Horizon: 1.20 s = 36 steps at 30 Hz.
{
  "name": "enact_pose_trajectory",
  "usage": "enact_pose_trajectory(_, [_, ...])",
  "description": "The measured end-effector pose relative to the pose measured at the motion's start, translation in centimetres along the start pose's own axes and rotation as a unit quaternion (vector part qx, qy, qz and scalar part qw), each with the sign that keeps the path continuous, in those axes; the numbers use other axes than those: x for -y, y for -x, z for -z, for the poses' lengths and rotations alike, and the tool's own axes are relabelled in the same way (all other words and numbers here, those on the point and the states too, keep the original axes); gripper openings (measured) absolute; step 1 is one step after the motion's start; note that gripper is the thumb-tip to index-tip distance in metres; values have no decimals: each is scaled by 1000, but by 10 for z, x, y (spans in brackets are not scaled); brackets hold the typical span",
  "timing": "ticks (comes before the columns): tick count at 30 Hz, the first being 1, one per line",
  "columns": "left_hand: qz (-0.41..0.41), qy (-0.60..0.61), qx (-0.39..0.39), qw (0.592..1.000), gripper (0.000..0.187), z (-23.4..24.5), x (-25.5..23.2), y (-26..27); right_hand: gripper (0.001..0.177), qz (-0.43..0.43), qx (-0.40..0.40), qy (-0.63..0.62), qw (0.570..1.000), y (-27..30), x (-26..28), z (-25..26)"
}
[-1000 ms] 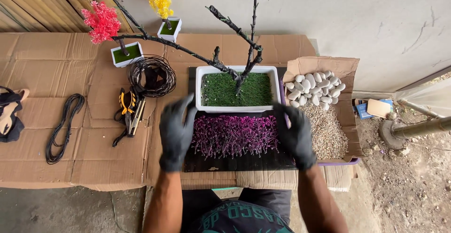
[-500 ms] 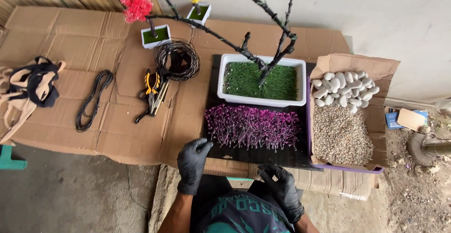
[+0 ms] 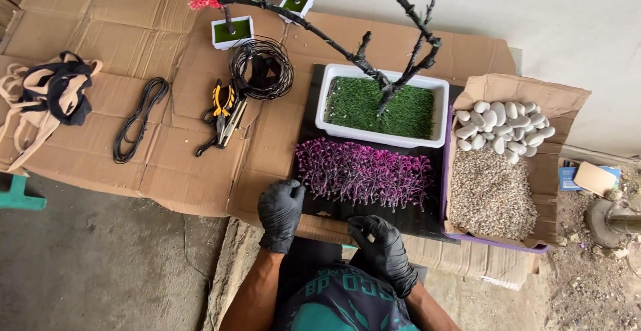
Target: The person arranges artificial purple flowers onto a black branch structure in a white rectangular pot filled with green moss. They insert the flower stems into the moss and adjust the branches to create a decorative arrangement.
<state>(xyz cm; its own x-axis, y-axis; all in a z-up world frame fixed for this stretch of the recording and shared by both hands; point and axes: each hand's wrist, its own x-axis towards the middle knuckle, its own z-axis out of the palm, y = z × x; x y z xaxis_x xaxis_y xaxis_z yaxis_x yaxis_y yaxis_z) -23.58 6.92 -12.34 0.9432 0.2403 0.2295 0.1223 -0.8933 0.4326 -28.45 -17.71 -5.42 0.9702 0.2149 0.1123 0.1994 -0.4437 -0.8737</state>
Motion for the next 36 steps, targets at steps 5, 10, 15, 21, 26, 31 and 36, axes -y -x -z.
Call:
enact_pose_trajectory(5, [11,7,8,1000,13,14,-23,-11,19,-12,7,9,1000,23,-17,11])
enact_pose_trajectory(10, [27,7,13,1000,15,25,-34,-5,18,-53,-18,-6,998,41,-38,31])
enact_pose_trajectory(15, [-26,70,22,997,17,32,-57,11,17,-106,-54,-33,992,48,-49,40])
enact_pose_trajectory(21, [-62,44,8,997,22,19,-52,9,18,-129,-56,-88,986,34,-36,19])
enact_pose_trajectory(26, [-95,67,-16,993,8,14,-42,4,15,-65,-7,-61,996,4,7,2])
enact_pose_trajectory(31, [35,136,63,988,11,51,-50,-7,13,-11,9,-51,999,-20,28,0])
enact_pose_trajectory(36, [197,474,103,852,28,79,-49,-10,13,-11,-4,-68,998,-36,33,1])
